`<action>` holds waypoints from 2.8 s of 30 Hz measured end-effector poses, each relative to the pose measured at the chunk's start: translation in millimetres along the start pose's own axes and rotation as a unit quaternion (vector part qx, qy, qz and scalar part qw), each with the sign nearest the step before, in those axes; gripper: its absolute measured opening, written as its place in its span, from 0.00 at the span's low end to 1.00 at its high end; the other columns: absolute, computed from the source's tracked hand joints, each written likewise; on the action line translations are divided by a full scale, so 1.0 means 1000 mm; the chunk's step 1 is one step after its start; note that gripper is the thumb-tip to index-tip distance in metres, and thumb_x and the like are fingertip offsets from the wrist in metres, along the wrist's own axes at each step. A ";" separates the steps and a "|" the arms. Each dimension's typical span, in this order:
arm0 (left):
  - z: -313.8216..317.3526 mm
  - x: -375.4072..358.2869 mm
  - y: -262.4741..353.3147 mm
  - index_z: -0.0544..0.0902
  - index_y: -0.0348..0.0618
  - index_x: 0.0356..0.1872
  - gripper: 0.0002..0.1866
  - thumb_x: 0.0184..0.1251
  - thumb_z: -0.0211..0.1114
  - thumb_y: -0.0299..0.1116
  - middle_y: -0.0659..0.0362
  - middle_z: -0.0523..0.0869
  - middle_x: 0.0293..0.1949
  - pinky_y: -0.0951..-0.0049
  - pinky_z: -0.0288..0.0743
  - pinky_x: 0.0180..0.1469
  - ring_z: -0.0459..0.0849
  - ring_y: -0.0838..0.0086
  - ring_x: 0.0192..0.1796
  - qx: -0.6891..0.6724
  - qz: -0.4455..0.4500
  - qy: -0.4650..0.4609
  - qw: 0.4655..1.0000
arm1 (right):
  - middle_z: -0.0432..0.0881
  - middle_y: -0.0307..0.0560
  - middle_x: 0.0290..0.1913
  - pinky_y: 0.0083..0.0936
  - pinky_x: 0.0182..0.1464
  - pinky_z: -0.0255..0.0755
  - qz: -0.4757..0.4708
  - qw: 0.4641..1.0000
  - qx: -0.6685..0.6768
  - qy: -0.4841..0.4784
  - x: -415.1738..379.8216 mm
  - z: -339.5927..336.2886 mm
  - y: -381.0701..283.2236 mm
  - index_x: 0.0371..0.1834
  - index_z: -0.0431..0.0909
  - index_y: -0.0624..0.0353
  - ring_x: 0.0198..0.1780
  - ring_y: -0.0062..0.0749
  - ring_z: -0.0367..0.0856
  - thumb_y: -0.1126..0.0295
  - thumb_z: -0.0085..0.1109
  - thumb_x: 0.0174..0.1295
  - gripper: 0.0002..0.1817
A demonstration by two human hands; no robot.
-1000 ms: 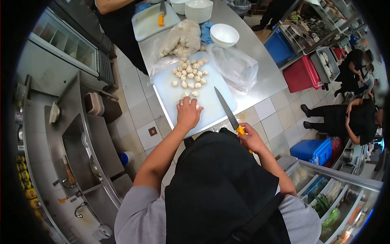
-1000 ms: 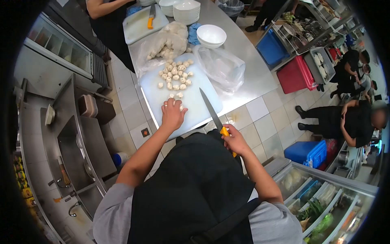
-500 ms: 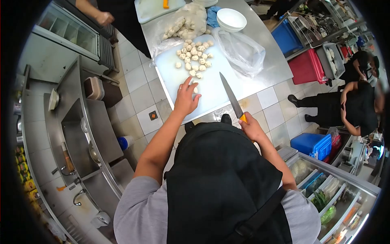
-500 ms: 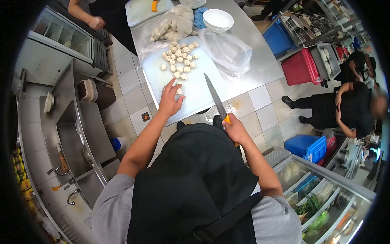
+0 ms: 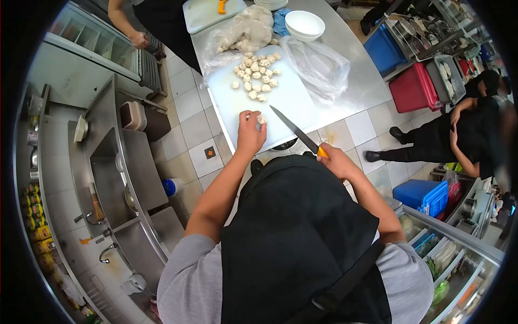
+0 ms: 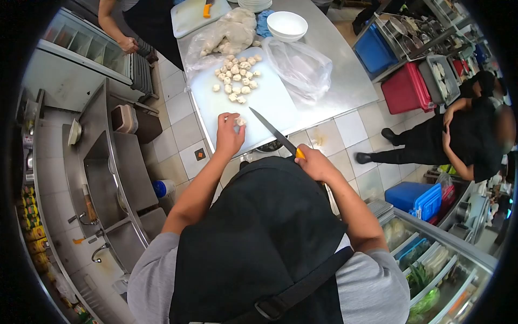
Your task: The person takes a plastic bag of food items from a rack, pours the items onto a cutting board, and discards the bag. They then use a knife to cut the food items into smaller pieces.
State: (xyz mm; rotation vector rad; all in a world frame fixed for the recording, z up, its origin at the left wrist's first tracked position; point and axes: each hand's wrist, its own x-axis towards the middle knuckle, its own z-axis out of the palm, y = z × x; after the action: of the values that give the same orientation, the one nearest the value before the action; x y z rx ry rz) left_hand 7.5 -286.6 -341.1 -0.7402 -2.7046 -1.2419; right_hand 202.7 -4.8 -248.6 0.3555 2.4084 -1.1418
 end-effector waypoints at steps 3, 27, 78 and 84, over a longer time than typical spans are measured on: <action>0.001 -0.001 0.015 0.85 0.39 0.63 0.25 0.65 0.80 0.29 0.43 0.78 0.63 0.54 0.84 0.60 0.86 0.50 0.58 -0.037 -0.097 0.029 0.994 | 0.90 0.72 0.49 0.56 0.57 0.80 -0.011 0.999 -0.033 -0.006 0.006 -0.008 -0.011 0.62 0.77 0.62 0.56 0.74 0.87 0.63 0.64 0.79 0.18; -0.004 0.012 -0.023 0.86 0.36 0.56 0.22 0.63 0.82 0.28 0.45 0.86 0.57 0.52 0.83 0.62 0.85 0.46 0.60 -0.027 0.083 0.052 0.995 | 0.90 0.72 0.48 0.63 0.56 0.81 -0.024 0.990 -0.138 0.004 0.021 0.013 -0.041 0.59 0.73 0.64 0.53 0.73 0.89 0.66 0.60 0.80 0.14; -0.199 0.002 0.162 0.76 0.47 0.37 0.08 0.78 0.66 0.33 0.60 0.77 0.38 0.71 0.69 0.44 0.72 0.73 0.41 -0.824 0.029 -0.082 0.560 | 0.88 0.75 0.47 0.61 0.52 0.80 -0.044 0.988 -0.118 0.094 -0.018 -0.042 -0.082 0.66 0.73 0.66 0.52 0.78 0.86 0.74 0.62 0.79 0.17; -0.206 -0.001 0.164 0.76 0.48 0.37 0.09 0.78 0.67 0.34 0.61 0.77 0.37 0.70 0.68 0.44 0.72 0.72 0.41 -0.814 0.036 -0.104 0.570 | 0.88 0.72 0.46 0.57 0.52 0.79 -0.047 0.986 -0.117 0.109 -0.024 -0.033 -0.081 0.67 0.74 0.64 0.51 0.77 0.86 0.73 0.61 0.80 0.17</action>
State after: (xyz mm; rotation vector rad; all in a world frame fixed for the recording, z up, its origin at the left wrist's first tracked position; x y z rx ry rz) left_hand 56.5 -346.8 -89.0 -0.9140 -0.6325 -3.4788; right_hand 180.9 -30.2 -164.2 0.3067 2.7417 -0.8820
